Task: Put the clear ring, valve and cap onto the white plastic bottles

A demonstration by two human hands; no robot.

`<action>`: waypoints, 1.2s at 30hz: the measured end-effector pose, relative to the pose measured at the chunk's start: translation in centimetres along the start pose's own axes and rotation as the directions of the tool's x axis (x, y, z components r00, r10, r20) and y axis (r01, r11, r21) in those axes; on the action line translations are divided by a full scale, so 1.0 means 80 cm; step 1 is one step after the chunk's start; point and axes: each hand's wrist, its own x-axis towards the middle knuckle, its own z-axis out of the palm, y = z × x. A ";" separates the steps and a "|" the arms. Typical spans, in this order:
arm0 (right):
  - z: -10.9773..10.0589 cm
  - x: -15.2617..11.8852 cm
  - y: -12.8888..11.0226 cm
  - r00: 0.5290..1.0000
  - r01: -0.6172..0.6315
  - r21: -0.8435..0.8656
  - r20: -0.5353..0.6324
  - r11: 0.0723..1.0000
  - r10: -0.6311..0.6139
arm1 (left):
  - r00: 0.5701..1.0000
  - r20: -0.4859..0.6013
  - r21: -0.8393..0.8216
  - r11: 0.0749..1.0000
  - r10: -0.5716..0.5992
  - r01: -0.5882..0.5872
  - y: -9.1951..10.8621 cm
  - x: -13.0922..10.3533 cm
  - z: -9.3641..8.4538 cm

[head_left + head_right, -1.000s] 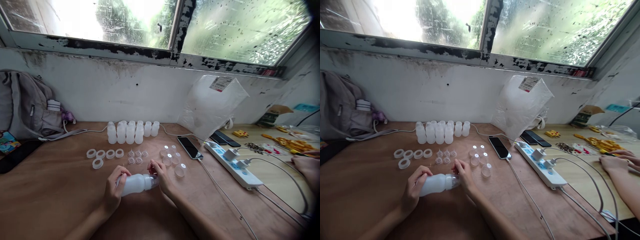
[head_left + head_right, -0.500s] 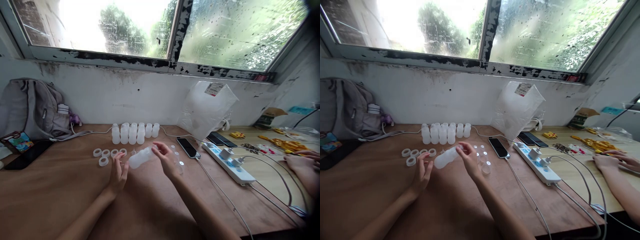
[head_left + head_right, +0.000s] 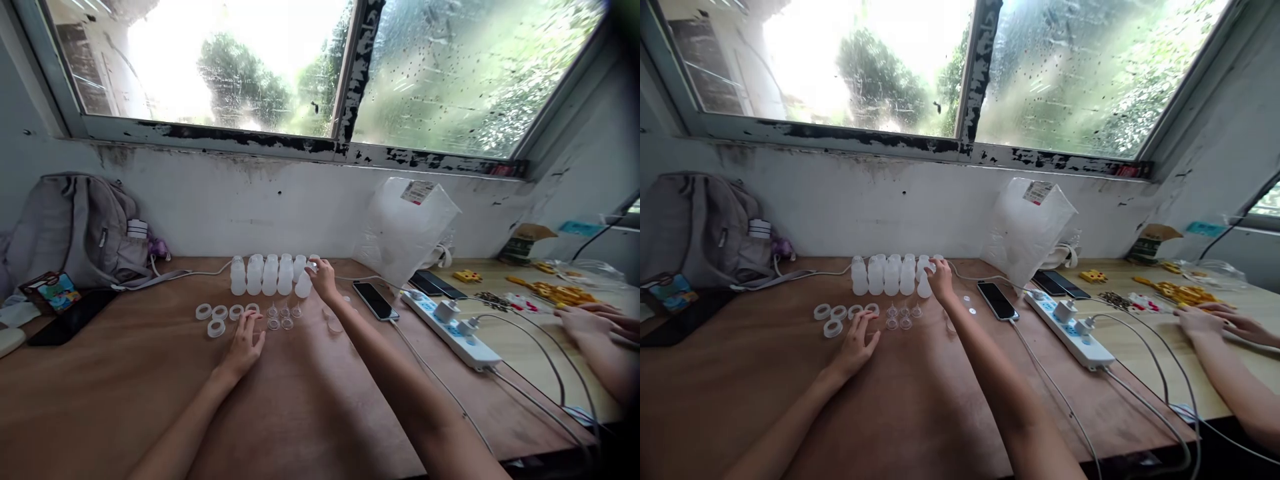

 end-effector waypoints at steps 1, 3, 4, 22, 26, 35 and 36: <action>0.004 0.002 0.003 1.000 -0.004 -0.011 0.001 1.000 0.004 | 1.000 -0.001 -0.001 1.000 0.001 -0.001 0.000 0.000 -0.001; 0.010 0.007 0.006 1.000 -0.005 -0.032 0.007 0.999 0.005 | 1.000 0.005 -0.004 1.000 0.007 -0.007 -0.001 0.000 -0.002; 0.012 0.010 0.006 1.000 -0.003 -0.042 0.012 0.999 0.004 | 1.000 0.013 -0.005 1.000 0.012 -0.012 -0.002 0.000 -0.002; 0.020 0.029 0.015 0.984 0.068 -0.120 0.175 0.990 -0.047 | 0.996 0.091 0.104 0.995 -0.018 0.009 -0.018 0.002 -0.001; 0.019 0.026 0.014 0.983 0.062 -0.121 0.177 0.991 -0.040 | 0.997 0.079 0.142 0.990 -0.026 0.014 -0.019 0.002 -0.002; 0.000 0.006 -0.012 0.999 0.051 -0.074 0.012 0.996 -0.050 | 0.999 0.045 0.230 0.973 -0.029 0.018 -0.021 0.002 -0.005; -0.004 -0.006 -0.017 0.998 0.062 -0.062 -0.006 0.996 -0.063 | 0.999 0.035 0.242 0.970 -0.027 0.017 -0.021 0.003 -0.004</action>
